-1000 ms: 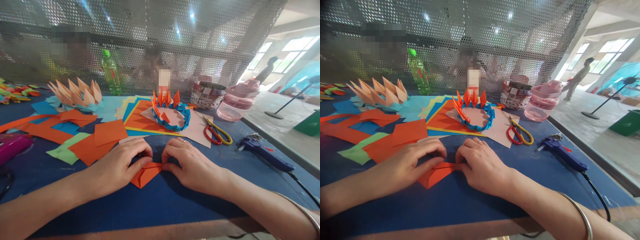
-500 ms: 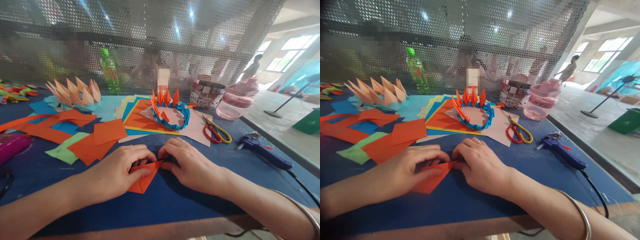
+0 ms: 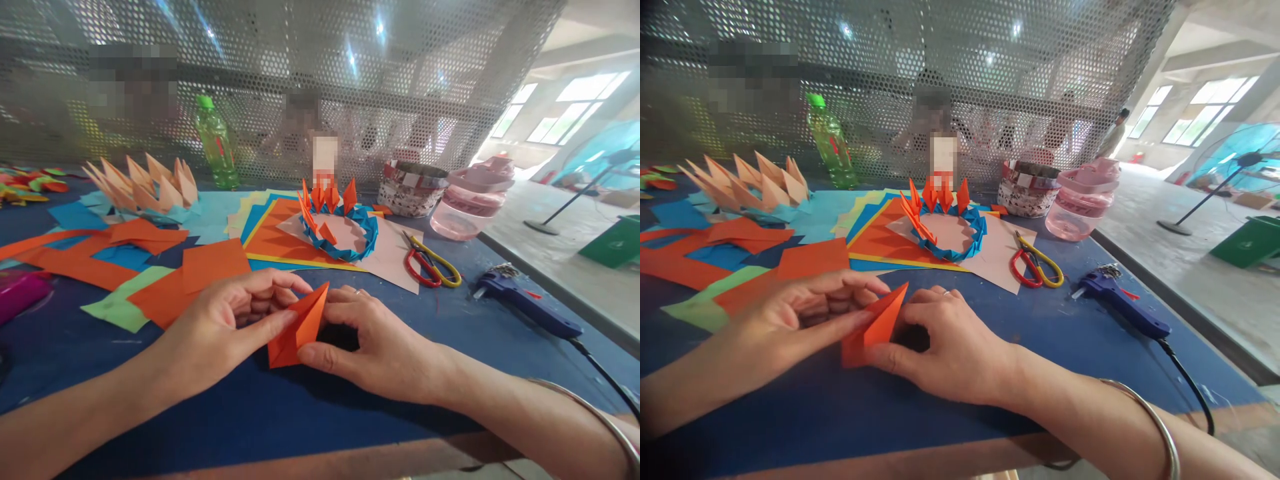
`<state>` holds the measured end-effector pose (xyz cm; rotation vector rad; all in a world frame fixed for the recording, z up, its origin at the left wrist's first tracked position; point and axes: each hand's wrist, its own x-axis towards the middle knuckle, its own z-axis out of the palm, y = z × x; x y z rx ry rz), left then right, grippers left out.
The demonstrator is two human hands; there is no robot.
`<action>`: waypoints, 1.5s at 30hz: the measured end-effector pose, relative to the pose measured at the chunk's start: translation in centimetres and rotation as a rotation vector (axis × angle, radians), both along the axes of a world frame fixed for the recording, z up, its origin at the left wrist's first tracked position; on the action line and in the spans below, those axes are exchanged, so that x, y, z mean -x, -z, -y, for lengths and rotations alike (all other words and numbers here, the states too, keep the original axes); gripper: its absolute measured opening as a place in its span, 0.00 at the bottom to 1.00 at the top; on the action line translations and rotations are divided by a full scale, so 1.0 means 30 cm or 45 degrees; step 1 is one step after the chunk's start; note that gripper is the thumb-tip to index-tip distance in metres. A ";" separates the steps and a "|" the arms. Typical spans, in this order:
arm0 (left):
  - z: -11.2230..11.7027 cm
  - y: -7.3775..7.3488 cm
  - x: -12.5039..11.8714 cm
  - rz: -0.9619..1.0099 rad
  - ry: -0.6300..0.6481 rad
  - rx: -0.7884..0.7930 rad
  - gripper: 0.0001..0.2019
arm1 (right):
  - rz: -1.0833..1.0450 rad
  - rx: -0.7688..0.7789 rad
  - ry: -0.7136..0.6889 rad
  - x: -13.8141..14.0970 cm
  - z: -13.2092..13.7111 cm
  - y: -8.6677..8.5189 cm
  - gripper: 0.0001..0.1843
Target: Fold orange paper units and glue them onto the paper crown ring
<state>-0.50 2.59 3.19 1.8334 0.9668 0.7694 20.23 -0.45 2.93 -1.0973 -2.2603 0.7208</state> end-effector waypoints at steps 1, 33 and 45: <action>0.002 0.001 -0.001 0.012 0.010 0.004 0.11 | -0.051 0.048 -0.008 0.002 -0.001 0.001 0.10; 0.052 0.045 0.029 -0.466 0.159 -1.076 0.13 | -0.272 0.314 0.184 -0.011 -0.037 0.039 0.11; 0.053 0.070 0.052 -0.523 0.304 -1.320 0.16 | -0.077 0.013 0.120 -0.011 -0.019 0.038 0.14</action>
